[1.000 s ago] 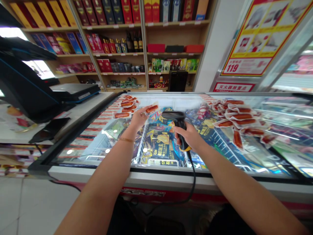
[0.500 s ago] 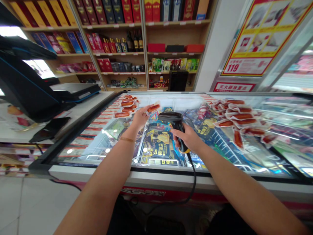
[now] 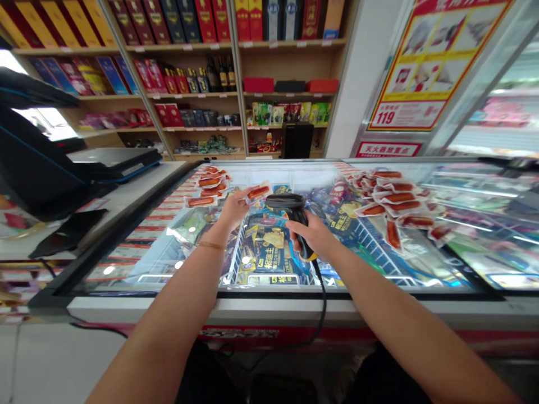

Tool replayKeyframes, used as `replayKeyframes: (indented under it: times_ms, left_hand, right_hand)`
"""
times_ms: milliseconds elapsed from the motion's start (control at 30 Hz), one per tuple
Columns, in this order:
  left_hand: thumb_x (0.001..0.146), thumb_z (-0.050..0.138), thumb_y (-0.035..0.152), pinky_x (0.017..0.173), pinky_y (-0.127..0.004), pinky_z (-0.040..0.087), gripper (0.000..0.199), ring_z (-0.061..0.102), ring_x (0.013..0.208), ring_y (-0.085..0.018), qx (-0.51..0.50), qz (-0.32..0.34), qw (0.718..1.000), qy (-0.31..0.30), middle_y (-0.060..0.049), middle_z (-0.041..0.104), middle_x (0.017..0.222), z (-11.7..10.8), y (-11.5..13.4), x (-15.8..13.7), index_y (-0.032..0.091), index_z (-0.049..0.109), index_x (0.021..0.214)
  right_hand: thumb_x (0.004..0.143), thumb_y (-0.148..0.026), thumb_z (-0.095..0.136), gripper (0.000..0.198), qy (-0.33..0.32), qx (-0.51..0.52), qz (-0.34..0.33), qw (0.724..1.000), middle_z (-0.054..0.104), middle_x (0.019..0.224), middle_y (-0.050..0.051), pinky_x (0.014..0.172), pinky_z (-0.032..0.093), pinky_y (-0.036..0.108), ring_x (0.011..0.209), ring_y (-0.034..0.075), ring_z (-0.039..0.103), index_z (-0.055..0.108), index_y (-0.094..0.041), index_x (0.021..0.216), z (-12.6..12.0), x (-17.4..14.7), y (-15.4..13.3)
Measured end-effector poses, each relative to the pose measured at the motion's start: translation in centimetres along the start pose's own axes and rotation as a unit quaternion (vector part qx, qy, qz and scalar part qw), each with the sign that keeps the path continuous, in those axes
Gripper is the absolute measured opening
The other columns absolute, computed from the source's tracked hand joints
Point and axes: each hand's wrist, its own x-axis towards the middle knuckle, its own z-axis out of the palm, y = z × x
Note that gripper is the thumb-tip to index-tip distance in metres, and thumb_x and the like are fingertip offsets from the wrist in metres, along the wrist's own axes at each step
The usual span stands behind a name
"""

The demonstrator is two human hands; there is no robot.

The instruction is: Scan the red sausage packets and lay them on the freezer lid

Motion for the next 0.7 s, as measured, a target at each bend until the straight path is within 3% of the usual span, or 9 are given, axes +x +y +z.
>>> replayKeyframes:
  times_ms: [133, 267, 400, 500, 600, 700]
  left_hand:
    - [0.064, 0.073, 0.026, 0.098, -0.041, 0.050, 0.064, 0.064, 0.113, -0.029, -0.034, -0.037, 0.999, -0.016, -0.013, 0.066, 0.125, 1.8, 0.7, -0.5, 0.013, 0.064, 0.126]
    - [0.069, 0.068, 0.023, 0.096, -0.039, 0.052, 0.062, 0.065, 0.111, -0.027, -0.036, -0.017, 0.996, -0.081, -0.010, 0.067, 0.125, 5.5, 3.1, -0.8, 0.017, 0.062, 0.130]
    - [0.074, 0.059, 0.015, 0.098, -0.037, 0.051, 0.058, 0.063, 0.114, -0.024, -0.031, 0.059, 0.983, -0.171, -0.009, 0.065, 0.128, 11.2, 5.7, -1.0, 0.019, 0.061, 0.131]
    - [0.076, 0.057, 0.013, 0.100, -0.037, 0.050, 0.058, 0.063, 0.114, -0.022, -0.025, 0.128, 0.970, -0.205, -0.010, 0.062, 0.132, 16.3, 7.3, -1.2, 0.020, 0.059, 0.134]
    - [0.082, 0.060, 0.022, 0.102, -0.039, 0.049, 0.054, 0.061, 0.117, -0.023, 0.001, 0.183, 0.957, -0.225, -0.013, 0.060, 0.134, 21.3, 8.6, -1.5, 0.020, 0.056, 0.136]
    - [0.088, 0.059, 0.034, 0.110, -0.042, 0.040, 0.050, 0.054, 0.126, -0.024, 0.053, 0.232, 0.936, -0.258, -0.013, 0.059, 0.135, 25.4, 9.9, -1.7, 0.019, 0.057, 0.135]
  right_hand:
    - [0.079, -0.035, 0.066, 0.023, 0.044, 0.009, 0.030, 0.999, 0.055, 0.054, -0.006, 0.035, 0.043, 0.022, 0.036, 0.011, 0.052, 0.051, -0.020, 0.089, -1.4, -0.4, -1.2]
    - [0.078, -0.032, 0.066, 0.020, 0.105, -0.001, 0.034, 0.994, 0.055, 0.053, -0.006, 0.035, 0.042, 0.022, 0.035, 0.011, 0.052, 0.052, -0.020, 0.086, -5.2, -2.8, -2.1]
    - [0.074, -0.033, 0.071, 0.025, 0.200, -0.015, 0.033, 0.979, 0.056, 0.052, -0.005, 0.034, 0.042, 0.022, 0.035, 0.011, 0.052, 0.051, -0.020, 0.083, -10.8, -6.5, -2.4]
    - [0.072, -0.034, 0.074, 0.027, 0.268, 0.006, 0.034, 0.963, 0.056, 0.051, -0.004, 0.035, 0.042, 0.022, 0.036, 0.011, 0.052, 0.051, -0.020, 0.077, -14.9, -9.3, -2.7]
    - [0.069, -0.032, 0.076, 0.027, 0.342, 0.018, 0.032, 0.939, 0.057, 0.052, -0.004, 0.035, 0.043, 0.022, 0.036, 0.011, 0.052, 0.055, -0.019, 0.080, -18.2, -11.8, -3.1]
    - [0.069, -0.031, 0.075, 0.024, 0.379, 0.013, 0.034, 0.925, 0.057, 0.053, -0.003, 0.034, 0.044, 0.023, 0.036, 0.011, 0.052, 0.057, -0.017, 0.078, -20.5, -13.9, -3.6]
